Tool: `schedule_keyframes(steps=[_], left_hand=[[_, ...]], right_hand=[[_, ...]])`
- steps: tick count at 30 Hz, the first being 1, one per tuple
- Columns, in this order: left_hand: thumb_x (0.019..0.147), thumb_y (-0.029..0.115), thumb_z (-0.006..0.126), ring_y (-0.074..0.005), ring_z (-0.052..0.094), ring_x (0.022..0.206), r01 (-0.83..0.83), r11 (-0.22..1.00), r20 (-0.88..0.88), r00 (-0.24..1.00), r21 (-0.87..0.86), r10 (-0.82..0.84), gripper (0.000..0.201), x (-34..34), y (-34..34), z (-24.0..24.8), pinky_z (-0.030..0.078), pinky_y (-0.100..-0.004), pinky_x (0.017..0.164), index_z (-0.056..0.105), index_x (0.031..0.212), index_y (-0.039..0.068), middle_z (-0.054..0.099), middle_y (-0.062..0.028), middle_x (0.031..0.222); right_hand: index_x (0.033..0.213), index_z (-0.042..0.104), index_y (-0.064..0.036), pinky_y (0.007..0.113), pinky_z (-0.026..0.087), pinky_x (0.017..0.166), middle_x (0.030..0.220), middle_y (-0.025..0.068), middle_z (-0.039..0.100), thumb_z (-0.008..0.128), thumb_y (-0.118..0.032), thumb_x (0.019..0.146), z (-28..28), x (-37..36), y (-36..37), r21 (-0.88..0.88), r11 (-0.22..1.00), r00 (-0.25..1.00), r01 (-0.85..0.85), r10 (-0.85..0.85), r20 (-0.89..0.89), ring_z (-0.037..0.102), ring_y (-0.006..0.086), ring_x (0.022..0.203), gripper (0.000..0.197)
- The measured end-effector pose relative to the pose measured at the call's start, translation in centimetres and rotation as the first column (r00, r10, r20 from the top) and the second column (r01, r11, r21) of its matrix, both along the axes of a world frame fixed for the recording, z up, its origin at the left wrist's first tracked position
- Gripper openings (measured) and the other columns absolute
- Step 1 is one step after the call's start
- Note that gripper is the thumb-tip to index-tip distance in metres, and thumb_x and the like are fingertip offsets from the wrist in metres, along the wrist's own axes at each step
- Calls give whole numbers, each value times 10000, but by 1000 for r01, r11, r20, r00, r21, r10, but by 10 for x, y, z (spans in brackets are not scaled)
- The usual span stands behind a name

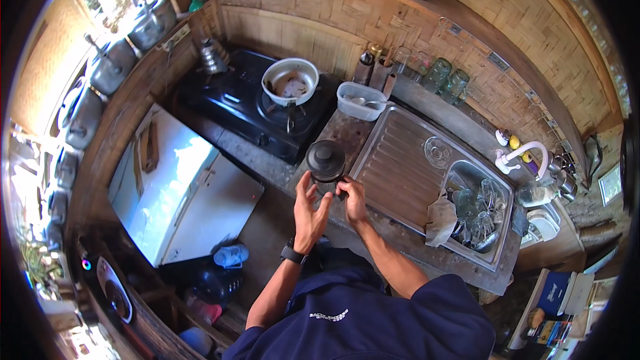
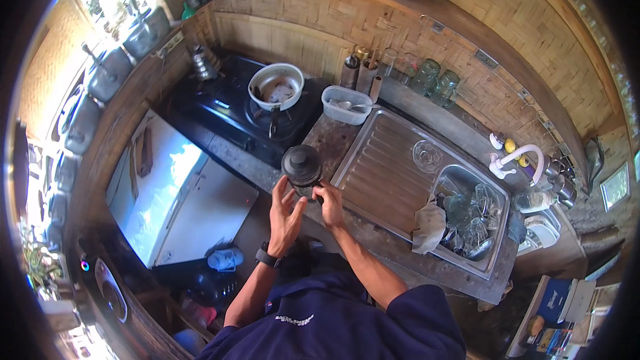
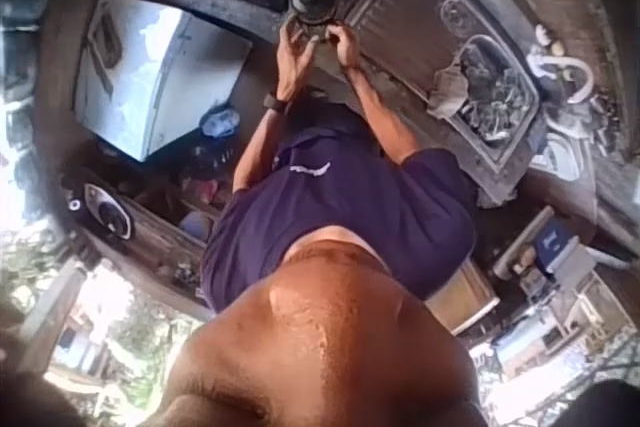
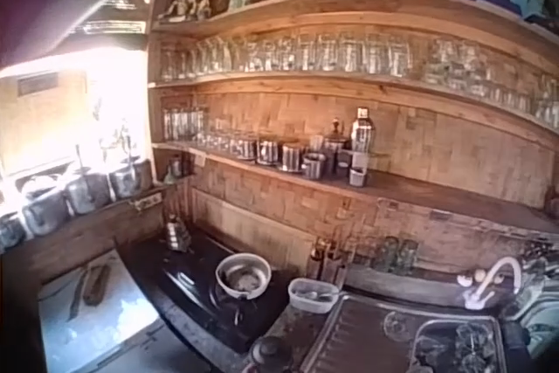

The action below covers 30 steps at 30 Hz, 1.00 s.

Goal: Washing a glass, pouring brewed tea into it, and adding ice from a cooler.

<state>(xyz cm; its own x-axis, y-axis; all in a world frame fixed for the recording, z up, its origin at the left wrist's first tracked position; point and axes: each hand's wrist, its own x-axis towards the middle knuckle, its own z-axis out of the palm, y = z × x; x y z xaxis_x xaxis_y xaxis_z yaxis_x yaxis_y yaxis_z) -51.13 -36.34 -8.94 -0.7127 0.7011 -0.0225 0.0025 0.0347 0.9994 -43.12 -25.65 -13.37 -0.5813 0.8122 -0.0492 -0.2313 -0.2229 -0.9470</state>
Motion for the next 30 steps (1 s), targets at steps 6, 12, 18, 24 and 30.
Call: schedule_keyframes(steps=[6,12,18,24,30], left_hand=[[865,181,697,-342,518,1274,216,967,83,970,133,-228,872,-35,89,-22,443,-377,993,182,1563,92,422,-206,1481],[882,165,694,-366,402,1365,315,946,107,941,82,-323,863,-68,144,-38,402,-392,1057,169,1564,94,302,-170,1556],[863,189,698,-386,434,1343,349,933,82,931,91,-356,873,-75,178,-54,411,-422,1046,183,1560,85,348,-214,1531],[874,172,695,-387,380,1381,411,910,66,908,52,-414,888,-74,191,-61,378,-435,1094,147,1571,130,285,-157,1571],[876,173,681,-386,399,1373,374,927,54,925,26,-375,879,-74,183,-57,367,-460,1091,145,1571,129,291,-190,1563]], right_hand=[[949,639,6,275,410,867,973,93,606,559,-121,870,-30,-18,51,65,964,965,259,-261,25,567,155,934,169],[1340,441,89,308,347,1063,1213,109,572,574,-173,928,-36,-43,100,-196,933,951,303,-309,-2,534,171,1137,506],[1342,421,93,310,352,1054,1192,118,558,582,-182,918,-97,-49,145,-50,910,912,411,-410,12,523,168,1133,530],[1124,672,-5,405,349,1095,1357,220,502,482,-200,961,-137,-38,169,79,917,917,390,-395,55,442,320,1293,317],[946,696,8,329,440,931,1104,146,630,583,-190,907,-97,-35,162,106,941,925,322,-336,178,580,226,1064,231]])
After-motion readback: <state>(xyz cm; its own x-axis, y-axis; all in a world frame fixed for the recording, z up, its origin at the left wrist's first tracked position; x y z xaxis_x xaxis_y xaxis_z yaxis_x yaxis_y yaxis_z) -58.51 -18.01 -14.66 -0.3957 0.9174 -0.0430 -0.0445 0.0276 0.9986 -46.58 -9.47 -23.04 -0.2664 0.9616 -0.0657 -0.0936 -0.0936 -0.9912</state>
